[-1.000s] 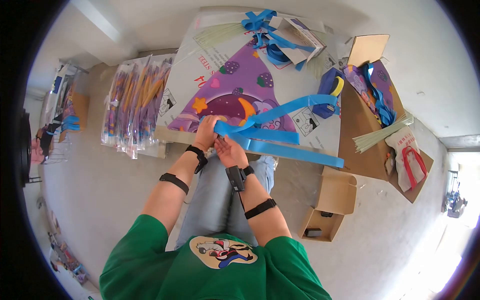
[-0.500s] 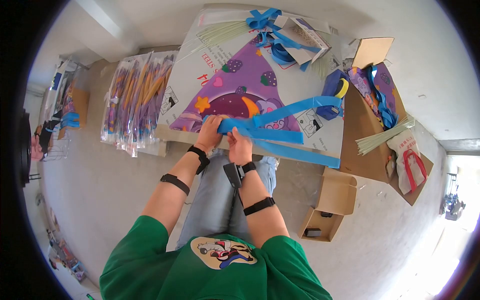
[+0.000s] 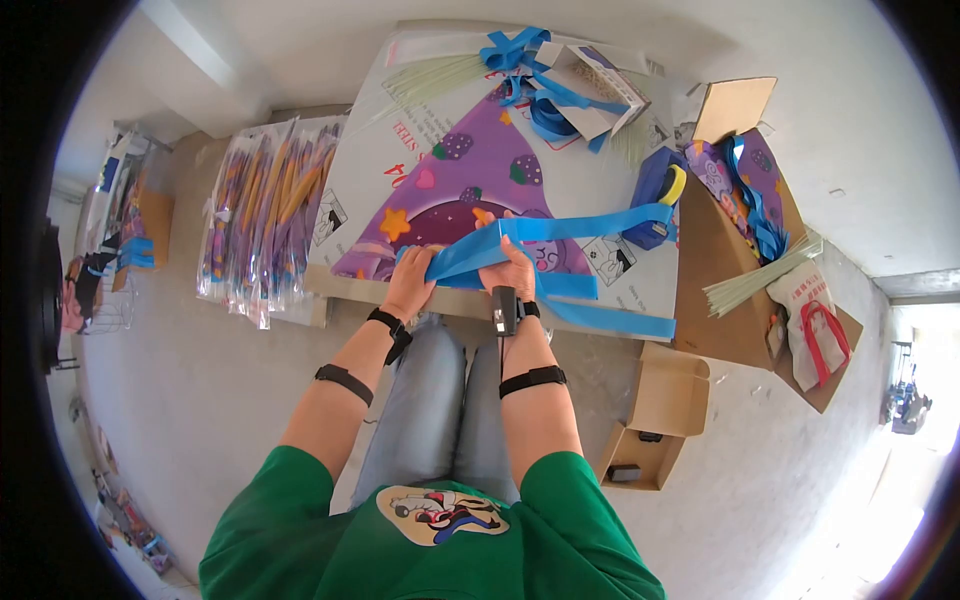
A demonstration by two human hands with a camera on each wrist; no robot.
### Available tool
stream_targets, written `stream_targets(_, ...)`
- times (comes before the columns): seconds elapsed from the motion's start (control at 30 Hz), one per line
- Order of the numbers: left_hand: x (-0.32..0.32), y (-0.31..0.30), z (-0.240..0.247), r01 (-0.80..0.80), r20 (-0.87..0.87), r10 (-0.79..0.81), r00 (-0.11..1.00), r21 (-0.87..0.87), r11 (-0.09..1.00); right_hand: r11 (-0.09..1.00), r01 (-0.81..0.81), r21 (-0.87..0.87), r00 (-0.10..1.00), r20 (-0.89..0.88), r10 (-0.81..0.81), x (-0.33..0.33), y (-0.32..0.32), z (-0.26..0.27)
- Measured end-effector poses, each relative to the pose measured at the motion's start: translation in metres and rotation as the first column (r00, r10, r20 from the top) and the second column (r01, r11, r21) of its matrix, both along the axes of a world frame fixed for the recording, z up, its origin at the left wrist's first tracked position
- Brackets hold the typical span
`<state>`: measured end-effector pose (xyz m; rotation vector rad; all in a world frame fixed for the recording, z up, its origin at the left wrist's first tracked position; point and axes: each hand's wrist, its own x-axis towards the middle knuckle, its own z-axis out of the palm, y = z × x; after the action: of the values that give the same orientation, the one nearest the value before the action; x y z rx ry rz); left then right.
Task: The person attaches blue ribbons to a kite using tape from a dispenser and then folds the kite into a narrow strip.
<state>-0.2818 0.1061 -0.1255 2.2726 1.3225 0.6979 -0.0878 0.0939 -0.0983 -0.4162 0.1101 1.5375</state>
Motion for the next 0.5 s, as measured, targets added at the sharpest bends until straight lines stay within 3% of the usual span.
stream_targets(0.13,0.000,0.000,0.001,-0.015,0.005,0.015,1.000,-0.029,0.999,0.995,0.003,0.100,0.999,-0.046,0.002,0.017,0.006,-0.001)
stream_targets(0.3,0.000,-0.002,-0.001,-0.032,-0.018,0.032,0.999,-0.014,0.999,0.962,0.110,0.248,0.994,-0.013,-0.110,0.049,0.002,0.006)
stream_targets(0.5,-0.001,-0.001,-0.003,0.006,-0.048,-0.003,0.999,0.065,0.998,0.947,0.152,0.285,0.988,-0.047,-0.144,0.094,-0.016,0.013)
